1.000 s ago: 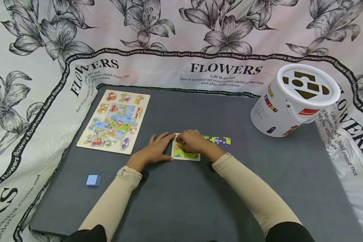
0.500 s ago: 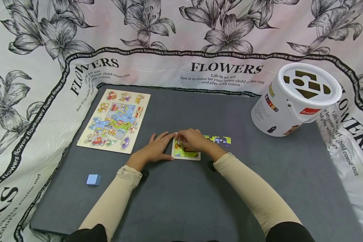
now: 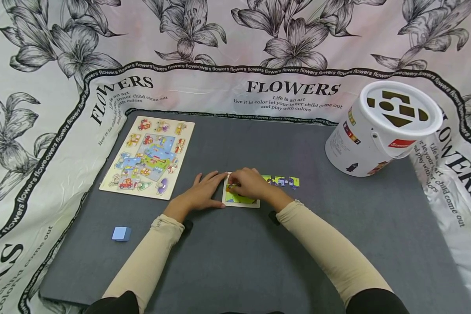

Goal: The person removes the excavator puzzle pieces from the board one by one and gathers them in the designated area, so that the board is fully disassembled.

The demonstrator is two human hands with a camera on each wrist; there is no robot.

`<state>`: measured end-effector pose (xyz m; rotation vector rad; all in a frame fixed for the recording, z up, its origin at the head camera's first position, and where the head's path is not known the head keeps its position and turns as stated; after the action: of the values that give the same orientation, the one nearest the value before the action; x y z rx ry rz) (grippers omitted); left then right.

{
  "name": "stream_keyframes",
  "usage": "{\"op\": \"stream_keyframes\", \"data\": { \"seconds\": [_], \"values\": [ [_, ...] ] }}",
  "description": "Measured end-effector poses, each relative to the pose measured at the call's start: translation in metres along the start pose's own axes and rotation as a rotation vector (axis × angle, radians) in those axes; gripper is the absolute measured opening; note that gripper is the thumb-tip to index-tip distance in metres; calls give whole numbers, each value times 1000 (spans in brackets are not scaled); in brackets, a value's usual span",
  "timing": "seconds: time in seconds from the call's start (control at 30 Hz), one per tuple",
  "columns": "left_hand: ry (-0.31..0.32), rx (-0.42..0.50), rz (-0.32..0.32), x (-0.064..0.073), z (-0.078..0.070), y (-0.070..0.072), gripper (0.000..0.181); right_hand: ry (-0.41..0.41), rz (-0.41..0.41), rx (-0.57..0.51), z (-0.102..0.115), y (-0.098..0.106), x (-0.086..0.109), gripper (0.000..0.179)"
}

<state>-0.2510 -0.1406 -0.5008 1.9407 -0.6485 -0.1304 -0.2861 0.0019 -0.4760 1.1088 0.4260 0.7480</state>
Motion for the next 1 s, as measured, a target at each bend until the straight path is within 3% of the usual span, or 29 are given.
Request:
{"op": "stream_keyframes", "data": {
  "seconds": [0.1,0.33,0.47,0.63,0.87,1.0],
  "values": [
    [-6,6,-4,-1,0,-1,97,-6,-4,-19,-2,-1,2,12],
    [-8,21,-1,-4,-4,-2,97,12,-31,98,-4,-5,6,12],
    [-22,21,-3,-7,-8,-3,97,-9,-57,22,-5,-1,10,11],
    [-22,21,3,-7,-11,-5,97,-48,-26,-53,-12,5,16,13],
    [-11,22,-18,-4,-8,-1,97,-146,-28,-61,-31,26,33,18],
    [-9,14,-25,0,-6,1,97,-145,-31,-34,-42,32,46,17]
  ]
}}
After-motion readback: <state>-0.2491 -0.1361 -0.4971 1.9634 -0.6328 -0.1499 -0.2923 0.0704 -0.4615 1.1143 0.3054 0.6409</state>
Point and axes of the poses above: each hand's wrist, its own x-axis away from the middle knuckle, its own y-axis out of the back of the hand, z = x × y, the point moved 5 cm from there along -x, towards the middle knuckle, and after that the axes turned 1 degree about x, right-handed, at the moved point
